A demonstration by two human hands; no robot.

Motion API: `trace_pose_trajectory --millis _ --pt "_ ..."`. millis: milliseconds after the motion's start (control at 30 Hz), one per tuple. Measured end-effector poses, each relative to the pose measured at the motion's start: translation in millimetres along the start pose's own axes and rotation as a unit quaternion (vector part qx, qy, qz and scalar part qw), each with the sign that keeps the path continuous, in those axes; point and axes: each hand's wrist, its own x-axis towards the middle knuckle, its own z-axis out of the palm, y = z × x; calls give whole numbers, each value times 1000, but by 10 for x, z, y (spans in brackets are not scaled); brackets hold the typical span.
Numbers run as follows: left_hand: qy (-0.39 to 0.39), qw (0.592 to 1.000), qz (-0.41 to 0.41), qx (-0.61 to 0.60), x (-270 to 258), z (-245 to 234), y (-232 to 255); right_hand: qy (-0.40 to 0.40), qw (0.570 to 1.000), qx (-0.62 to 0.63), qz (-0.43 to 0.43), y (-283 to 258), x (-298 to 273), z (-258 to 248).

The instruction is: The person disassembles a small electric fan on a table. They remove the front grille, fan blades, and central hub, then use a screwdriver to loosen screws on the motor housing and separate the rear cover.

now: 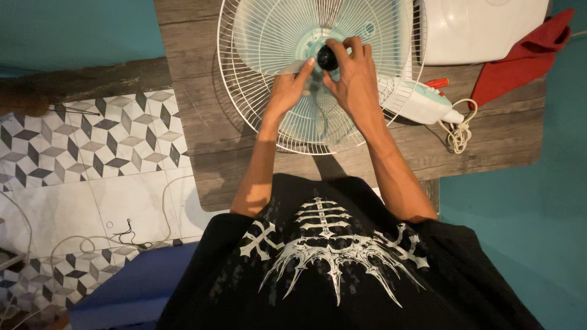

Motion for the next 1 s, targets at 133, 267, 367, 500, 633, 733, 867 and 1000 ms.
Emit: trace_pose_trajectory --millis 133,267,367,500,633,733,867,1000 --pt "-6 1000 6 -18 -11 -7 -11 2 1000 7 3 22 -5 70" --pt "3 1000 0 7 6 -12 -21 20 1000 4 10 64 -8 150" --pt "-3 1000 -17 9 6 -1 -19 24 999 13 22 114 20 202" --pt "-8 1000 -10 7 -16 -18 -6 42 999 6 27 164 69 221" --pt "-10 1000 20 -8 -11 -16 -12 67 997 21 26 160 57 143" --pt "-7 1000 18 -14 0 -6 -48 102 994 25 17 127 22 15" --pt "-8 1000 5 5 38 0 -102 76 982 151 83 104 -73 -225" --pt "-15 1000 7 -27 34 -8 -121 61 946 293 128 71 -300 -430"
